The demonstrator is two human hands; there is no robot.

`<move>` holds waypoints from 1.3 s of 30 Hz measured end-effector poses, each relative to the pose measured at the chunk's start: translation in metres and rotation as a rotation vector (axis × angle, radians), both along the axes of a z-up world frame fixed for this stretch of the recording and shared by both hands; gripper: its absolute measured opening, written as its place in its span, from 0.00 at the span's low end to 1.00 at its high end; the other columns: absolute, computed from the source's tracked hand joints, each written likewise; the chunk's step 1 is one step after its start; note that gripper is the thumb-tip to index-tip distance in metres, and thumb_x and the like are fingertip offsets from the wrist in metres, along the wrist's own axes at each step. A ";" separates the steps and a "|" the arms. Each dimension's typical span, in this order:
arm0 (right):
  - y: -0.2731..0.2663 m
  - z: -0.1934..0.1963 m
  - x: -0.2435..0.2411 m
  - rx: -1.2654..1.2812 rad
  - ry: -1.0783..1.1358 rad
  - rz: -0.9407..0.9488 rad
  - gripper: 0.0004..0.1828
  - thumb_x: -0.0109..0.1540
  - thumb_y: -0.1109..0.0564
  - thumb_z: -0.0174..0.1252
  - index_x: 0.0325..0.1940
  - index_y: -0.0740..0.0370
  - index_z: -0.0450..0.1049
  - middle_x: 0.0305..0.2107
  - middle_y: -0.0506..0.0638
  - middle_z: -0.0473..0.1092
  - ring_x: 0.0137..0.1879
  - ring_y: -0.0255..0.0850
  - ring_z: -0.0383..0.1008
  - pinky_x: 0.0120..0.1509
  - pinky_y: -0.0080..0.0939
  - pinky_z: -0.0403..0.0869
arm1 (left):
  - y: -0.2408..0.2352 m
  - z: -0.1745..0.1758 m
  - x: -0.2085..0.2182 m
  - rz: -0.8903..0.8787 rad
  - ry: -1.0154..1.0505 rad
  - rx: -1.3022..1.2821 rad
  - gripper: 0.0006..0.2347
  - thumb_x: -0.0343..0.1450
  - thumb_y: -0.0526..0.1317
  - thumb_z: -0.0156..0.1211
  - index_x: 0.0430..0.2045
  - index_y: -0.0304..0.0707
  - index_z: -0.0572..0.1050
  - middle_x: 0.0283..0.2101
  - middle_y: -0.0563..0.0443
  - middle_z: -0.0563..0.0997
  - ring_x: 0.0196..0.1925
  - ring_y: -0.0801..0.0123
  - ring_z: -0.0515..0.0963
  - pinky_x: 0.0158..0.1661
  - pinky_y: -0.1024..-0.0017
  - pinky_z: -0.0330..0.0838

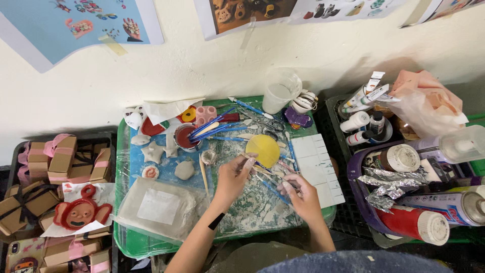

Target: The person shapes a piece of clay by hand, using a small wooden tool to smooth the surface and edges, then places it near a star-shaped clay object and uses a brush and palette to apply paint.

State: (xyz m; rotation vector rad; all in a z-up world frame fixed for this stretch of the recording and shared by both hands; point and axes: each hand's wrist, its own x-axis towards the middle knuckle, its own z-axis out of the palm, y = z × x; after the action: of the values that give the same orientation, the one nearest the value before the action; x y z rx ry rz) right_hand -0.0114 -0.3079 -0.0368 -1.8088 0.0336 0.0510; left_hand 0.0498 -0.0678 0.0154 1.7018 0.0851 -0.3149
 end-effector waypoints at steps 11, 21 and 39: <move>-0.042 0.165 0.137 -0.889 -0.483 -0.365 0.06 0.67 0.53 0.66 0.46 0.55 0.82 0.32 0.50 0.78 0.37 0.43 0.80 0.41 0.42 0.74 | -0.003 -0.027 0.004 -0.056 -0.676 0.674 0.27 0.67 0.46 0.69 0.58 0.34 0.68 0.59 0.36 0.74 0.60 0.41 0.75 0.56 0.53 0.72; 0.008 0.118 0.114 -0.571 -0.455 -0.396 0.24 0.64 0.55 0.66 0.64 0.58 0.72 0.46 0.50 0.76 0.44 0.44 0.75 0.52 0.43 0.75 | -0.043 -0.033 0.077 -0.219 -0.494 0.798 0.34 0.67 0.39 0.64 0.70 0.36 0.59 0.56 0.42 0.76 0.62 0.46 0.71 0.58 0.49 0.65; -0.054 0.028 0.062 0.150 -0.172 -0.289 0.20 0.64 0.65 0.62 0.60 0.67 0.71 0.47 0.51 0.71 0.54 0.35 0.74 0.57 0.35 0.76 | -0.043 0.029 0.065 -0.169 -0.081 -0.290 0.19 0.71 0.35 0.60 0.58 0.42 0.69 0.52 0.45 0.80 0.50 0.62 0.82 0.41 0.64 0.82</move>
State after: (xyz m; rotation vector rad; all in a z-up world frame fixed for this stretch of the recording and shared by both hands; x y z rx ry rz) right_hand 0.0509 -0.3618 -0.0084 -1.6371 0.1639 -0.2994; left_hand 0.1149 -0.1112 0.0449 1.4333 -0.1591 -0.3650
